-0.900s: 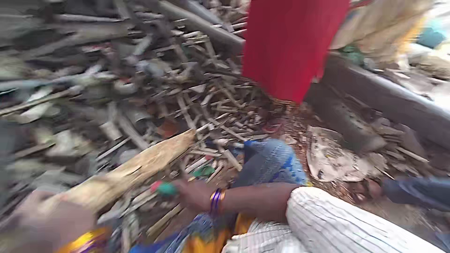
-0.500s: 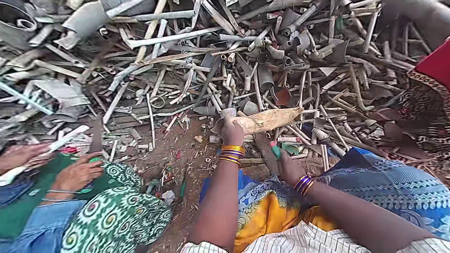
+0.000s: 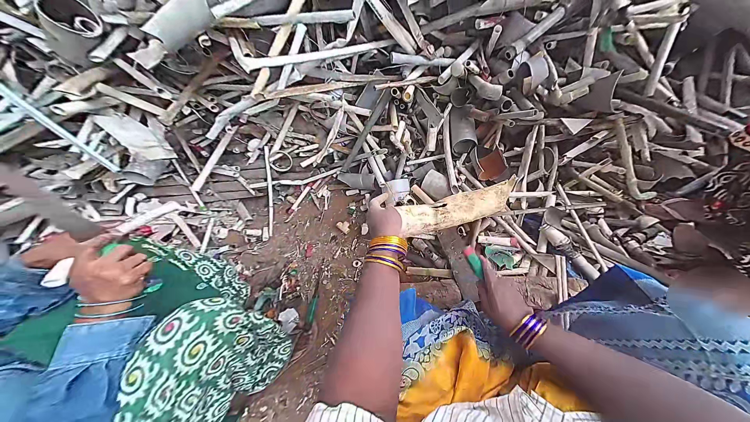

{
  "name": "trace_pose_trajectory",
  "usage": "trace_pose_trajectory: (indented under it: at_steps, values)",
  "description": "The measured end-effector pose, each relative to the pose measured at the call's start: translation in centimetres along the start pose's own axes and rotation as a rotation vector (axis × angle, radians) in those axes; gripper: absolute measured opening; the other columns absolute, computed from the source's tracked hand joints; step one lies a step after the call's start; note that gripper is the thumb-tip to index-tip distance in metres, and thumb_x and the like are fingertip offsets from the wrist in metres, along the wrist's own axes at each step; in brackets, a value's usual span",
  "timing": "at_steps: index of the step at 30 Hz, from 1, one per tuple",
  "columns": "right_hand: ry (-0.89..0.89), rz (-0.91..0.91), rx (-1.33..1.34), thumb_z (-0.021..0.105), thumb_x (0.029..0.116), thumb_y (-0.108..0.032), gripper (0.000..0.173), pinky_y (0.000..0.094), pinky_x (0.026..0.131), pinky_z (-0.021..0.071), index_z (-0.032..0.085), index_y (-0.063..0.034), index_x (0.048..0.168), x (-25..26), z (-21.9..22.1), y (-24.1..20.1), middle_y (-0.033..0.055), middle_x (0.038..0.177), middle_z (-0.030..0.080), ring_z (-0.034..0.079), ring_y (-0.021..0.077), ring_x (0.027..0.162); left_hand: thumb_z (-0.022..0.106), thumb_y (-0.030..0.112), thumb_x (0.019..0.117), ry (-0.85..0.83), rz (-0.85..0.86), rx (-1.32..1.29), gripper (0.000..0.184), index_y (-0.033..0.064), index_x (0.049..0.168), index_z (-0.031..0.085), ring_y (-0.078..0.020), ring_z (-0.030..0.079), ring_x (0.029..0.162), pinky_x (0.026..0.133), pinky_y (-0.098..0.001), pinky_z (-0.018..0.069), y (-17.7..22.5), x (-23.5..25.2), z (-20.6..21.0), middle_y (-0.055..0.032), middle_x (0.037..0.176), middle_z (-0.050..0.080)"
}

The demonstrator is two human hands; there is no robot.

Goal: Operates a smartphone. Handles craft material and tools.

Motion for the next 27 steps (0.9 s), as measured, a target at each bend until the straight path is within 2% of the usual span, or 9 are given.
trace_pose_trajectory:
  at_steps: [2,6,8,11,15,19,20,24,27]
  values:
    - [-0.096,0.004,-0.106,0.032,0.1119,-0.025,0.063,0.0606,0.092,0.0524,0.002,-0.0103,0.166,-0.9,1.0,-0.5,0.0298,0.122,0.064,0.068,0.0475,0.106,0.049,0.005,0.1045,0.013,-0.085,-0.106,0.040,0.0036,0.144,0.055,-0.0371,0.058,0.125,0.102,-0.0536,0.0471,-1.1,1.0,-0.2,-0.0248,0.140,0.057]
    - [-0.104,0.086,-0.068,0.034,0.1108,-0.023,0.065,0.0585,0.093,0.0525,0.001,-0.0137,0.166,-0.5,1.4,1.0,0.0273,0.121,0.065,0.068,0.0450,0.108,0.044,0.002,0.1044,0.014,-0.105,-0.211,0.041,-0.0020,0.145,0.052,-0.0383,0.055,0.128,0.103,-0.0539,0.0466,-2.2,2.0,-0.2,-0.0277,0.144,0.053]
    - [-0.124,0.049,-0.105,0.035,0.1104,-0.022,0.066,0.0597,0.092,0.0527,0.001,-0.0142,0.166,-1.4,1.2,0.1,0.0279,0.119,0.066,0.068,0.0462,0.106,0.044,-0.002,0.1025,0.029,-0.095,-0.255,0.043,-0.0026,0.145,0.052,-0.0383,0.055,0.129,0.102,-0.0537,0.0477,-2.3,2.3,0.0,-0.0275,0.147,0.050]
    - [-0.181,0.000,-0.175,0.036,0.1096,-0.019,0.068,0.0619,0.091,0.0513,-0.002,-0.0158,0.166,-2.7,1.4,-0.8,0.0307,0.123,0.063,0.066,0.0490,0.107,0.044,-0.004,0.1012,0.040,-0.104,-0.285,0.044,-0.0026,0.145,0.051,-0.0381,0.054,0.128,0.101,-0.0536,0.0486,-2.5,2.6,0.1,-0.0272,0.148,0.049]
    - [-0.094,0.172,-0.026,0.035,0.1100,-0.020,0.067,0.0571,0.094,0.0533,-0.001,-0.0118,0.165,-0.8,0.9,2.5,0.0270,0.120,0.066,0.068,0.0442,0.109,0.046,-0.005,0.1020,0.052,-0.140,-0.282,0.043,-0.0018,0.145,0.052,-0.0370,0.055,0.125,0.099,-0.0525,0.0490,-2.6,2.3,-0.3,-0.0273,0.146,0.049]
    - [-0.164,0.015,-0.154,0.036,0.1107,-0.022,0.067,0.0632,0.092,0.0512,-0.001,-0.0148,0.166,-2.1,1.1,0.6,0.0312,0.124,0.063,0.066,0.0498,0.108,0.045,-0.006,0.1018,0.059,-0.130,-0.326,0.044,-0.0023,0.146,0.051,-0.0374,0.056,0.124,0.097,-0.0521,0.0495,-1.8,1.5,-0.1,-0.0278,0.146,0.049]
    - [-0.176,0.018,-0.151,0.036,0.1109,-0.023,0.067,0.0629,0.093,0.0509,-0.001,-0.0159,0.166,-2.3,1.3,0.5,0.0312,0.125,0.062,0.066,0.0496,0.109,0.044,-0.007,0.1006,0.063,-0.127,-0.334,0.046,-0.0020,0.146,0.051,-0.0376,0.055,0.125,0.097,-0.0530,0.0491,-1.8,1.4,-0.2,-0.0276,0.147,0.048]
    - [-0.065,0.134,0.075,0.038,0.1095,-0.020,0.066,0.0576,0.097,0.0511,0.005,-0.0091,0.165,-0.8,0.6,2.8,0.0277,0.122,0.065,0.067,0.0440,0.111,0.043,-0.006,0.1013,0.045,-0.105,-0.319,0.046,-0.0007,0.147,0.050,-0.0378,0.053,0.129,0.100,-0.0534,0.0476,-1.6,1.3,-0.1,-0.0274,0.148,0.048]
    - [-0.105,0.072,-0.006,0.036,0.1111,-0.024,0.064,0.0604,0.095,0.0511,0.004,-0.0111,0.165,-1.8,0.2,1.8,0.0290,0.122,0.065,0.066,0.0469,0.110,0.046,-0.004,0.1018,0.029,-0.084,-0.256,0.045,0.0013,0.146,0.051,-0.0383,0.056,0.126,0.099,-0.0534,0.0485,-1.1,1.1,-0.1,-0.0272,0.146,0.050]
Point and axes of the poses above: each hand's wrist, its own x-axis towards the middle knuckle, its own z-axis out of the palm, y = z × x, the point moved 9 cm from there along x, towards the middle knuckle
